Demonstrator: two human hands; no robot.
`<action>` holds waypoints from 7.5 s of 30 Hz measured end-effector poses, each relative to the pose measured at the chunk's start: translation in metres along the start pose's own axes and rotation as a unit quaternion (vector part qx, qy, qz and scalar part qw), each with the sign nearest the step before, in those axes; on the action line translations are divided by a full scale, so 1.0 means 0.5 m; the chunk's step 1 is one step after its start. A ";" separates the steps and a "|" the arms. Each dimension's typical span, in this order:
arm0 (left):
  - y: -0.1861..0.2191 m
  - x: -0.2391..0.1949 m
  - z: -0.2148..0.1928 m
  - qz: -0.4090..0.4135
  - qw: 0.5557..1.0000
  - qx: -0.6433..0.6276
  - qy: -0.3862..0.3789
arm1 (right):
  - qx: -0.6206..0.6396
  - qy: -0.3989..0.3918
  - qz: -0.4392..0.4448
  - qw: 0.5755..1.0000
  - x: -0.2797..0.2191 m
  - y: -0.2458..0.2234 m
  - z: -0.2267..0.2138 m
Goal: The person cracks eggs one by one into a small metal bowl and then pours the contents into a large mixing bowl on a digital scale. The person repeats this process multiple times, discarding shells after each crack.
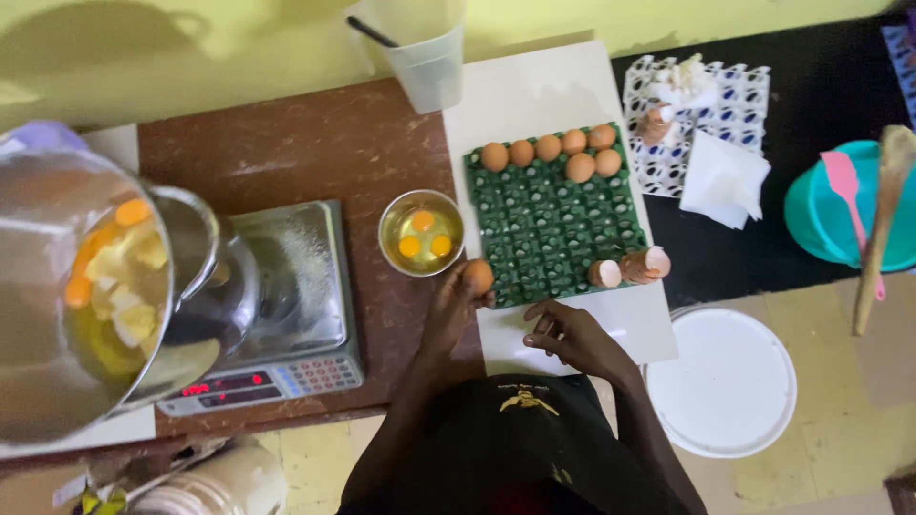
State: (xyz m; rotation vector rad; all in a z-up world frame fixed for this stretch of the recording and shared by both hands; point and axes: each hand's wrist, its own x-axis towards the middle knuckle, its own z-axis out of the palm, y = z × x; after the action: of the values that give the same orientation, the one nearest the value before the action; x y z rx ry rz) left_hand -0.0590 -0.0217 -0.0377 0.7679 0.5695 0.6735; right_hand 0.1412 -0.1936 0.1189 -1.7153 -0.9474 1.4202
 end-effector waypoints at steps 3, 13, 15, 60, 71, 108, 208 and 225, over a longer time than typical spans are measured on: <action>0.013 -0.072 -0.023 0.051 0.990 0.115 0.064 | -0.010 -0.018 -0.010 1.000 0.001 0.015 0.007; 0.076 -0.128 -0.052 0.260 0.778 0.556 0.133 | -0.021 -0.034 0.002 0.999 0.010 -0.039 0.017; 0.072 -0.120 -0.059 0.310 0.747 0.578 0.108 | -0.036 -0.027 0.003 0.999 0.007 -0.049 0.015; 0.389 0.048 -0.021 0.216 0.816 0.536 -0.019 | -0.104 0.022 -0.359 0.927 0.310 -0.291 0.080; 0.417 0.070 -0.005 0.248 0.794 0.555 -0.004 | -0.138 0.063 -0.447 0.881 0.369 -0.257 0.089; 0.407 0.021 -0.069 0.213 0.595 0.772 0.064 | -0.214 0.116 -0.328 0.913 0.391 -0.183 0.069; -0.011 -0.056 -0.076 -0.004 0.996 0.083 -0.030 | 0.142 0.105 -0.091 0.980 0.020 0.079 -0.005; 0.050 -0.110 -0.088 0.217 0.720 0.647 0.125 | 0.041 0.040 -0.063 0.996 0.054 0.067 0.009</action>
State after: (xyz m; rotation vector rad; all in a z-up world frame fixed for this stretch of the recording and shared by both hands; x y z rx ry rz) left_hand -0.1334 -0.0292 -0.0323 2.2153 1.1500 0.7597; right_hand 0.1437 -0.1857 0.0764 -1.6111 -0.9257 1.2821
